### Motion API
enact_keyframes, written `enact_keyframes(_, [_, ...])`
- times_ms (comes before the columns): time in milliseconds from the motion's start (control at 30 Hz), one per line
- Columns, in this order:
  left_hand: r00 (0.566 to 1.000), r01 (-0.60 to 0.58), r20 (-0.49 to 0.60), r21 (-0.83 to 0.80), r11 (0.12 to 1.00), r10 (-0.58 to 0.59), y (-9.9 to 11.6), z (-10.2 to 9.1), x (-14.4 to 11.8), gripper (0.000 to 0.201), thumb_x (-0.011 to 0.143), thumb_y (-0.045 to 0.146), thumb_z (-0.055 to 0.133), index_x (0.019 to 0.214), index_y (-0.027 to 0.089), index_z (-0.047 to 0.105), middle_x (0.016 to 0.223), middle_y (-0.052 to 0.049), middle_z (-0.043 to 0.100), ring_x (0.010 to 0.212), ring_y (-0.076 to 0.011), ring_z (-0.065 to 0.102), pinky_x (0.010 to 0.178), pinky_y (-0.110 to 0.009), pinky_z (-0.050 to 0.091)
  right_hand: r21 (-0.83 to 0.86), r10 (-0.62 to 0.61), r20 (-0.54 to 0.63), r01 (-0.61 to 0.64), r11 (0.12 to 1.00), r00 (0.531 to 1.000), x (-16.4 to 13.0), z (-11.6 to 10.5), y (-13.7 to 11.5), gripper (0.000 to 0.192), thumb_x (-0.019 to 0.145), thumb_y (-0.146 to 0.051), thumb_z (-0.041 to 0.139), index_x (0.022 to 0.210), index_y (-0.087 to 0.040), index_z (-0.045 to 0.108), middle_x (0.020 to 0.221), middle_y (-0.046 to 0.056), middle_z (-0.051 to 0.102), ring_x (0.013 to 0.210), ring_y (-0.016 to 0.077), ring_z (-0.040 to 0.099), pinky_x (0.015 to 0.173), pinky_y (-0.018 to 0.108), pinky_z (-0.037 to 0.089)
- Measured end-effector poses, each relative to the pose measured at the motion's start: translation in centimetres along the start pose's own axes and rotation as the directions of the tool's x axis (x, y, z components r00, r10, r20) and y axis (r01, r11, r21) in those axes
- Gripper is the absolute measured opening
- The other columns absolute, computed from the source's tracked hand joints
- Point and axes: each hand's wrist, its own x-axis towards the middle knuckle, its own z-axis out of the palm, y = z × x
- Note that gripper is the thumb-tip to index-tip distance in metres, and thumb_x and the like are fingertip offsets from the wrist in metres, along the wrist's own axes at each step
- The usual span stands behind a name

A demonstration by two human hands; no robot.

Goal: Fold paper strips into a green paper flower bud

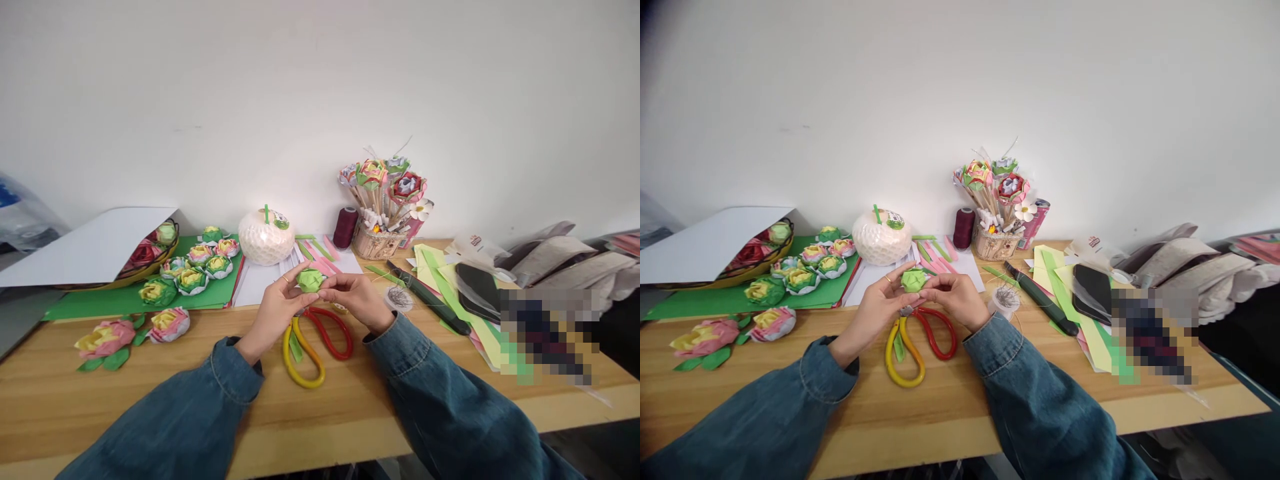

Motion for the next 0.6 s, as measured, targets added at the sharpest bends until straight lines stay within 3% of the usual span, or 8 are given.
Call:
enact_keyframes(133, [0.999, 0.027, 0.032, 0.099, 0.995, -0.031, 0.11, -0.42, 0.3, 0.065, 0.063, 0.022, 0.068, 0.124, 0.018, 0.046, 0.108, -0.007, 0.062, 0.092, -0.0175, 0.058, 0.081, -0.029, 0.046, -0.111, -0.033, 0.042, 0.037, 0.993, 0.999, 0.07, -0.27, 0.33, 0.025, 0.062, -0.037, 0.069, 0.064, -0.012, 0.064, 0.059, -0.001, 0.06, 0.056, 0.0101, 0.052, 0.059, 0.024, 0.042])
enact_keyframes(333, [0.997, 0.031, 0.067, 0.104, 0.994, -0.038, -0.06, -0.66, 0.56, 0.066, 0.062, 0.023, 0.069, 0.123, 0.019, 0.046, 0.111, -0.006, 0.061, 0.093, -0.0171, 0.057, 0.082, -0.029, 0.045, -0.217, -0.07, 0.035, 0.076, 0.973, 0.997, 0.02, -0.31, 0.59, 0.022, 0.065, -0.034, 0.065, 0.063, -0.012, 0.064, 0.06, 0.0, 0.059, 0.056, 0.0106, 0.05, 0.057, 0.024, 0.04])
enact_keyframes(600, [0.996, 0.043, 0.081, 0.035, 0.998, -0.046, 0.23, -0.52, 0.46, 0.064, 0.061, 0.021, 0.069, 0.121, 0.021, 0.049, 0.103, -0.003, 0.063, 0.088, -0.0152, 0.058, 0.079, -0.027, 0.045, -0.202, -0.05, 0.047, 0.058, 0.978, 0.998, -0.13, -0.28, 0.1, 0.024, 0.066, -0.036, 0.064, 0.063, -0.012, 0.062, 0.058, 0.0, 0.058, 0.055, 0.0101, 0.048, 0.055, 0.023, 0.039])
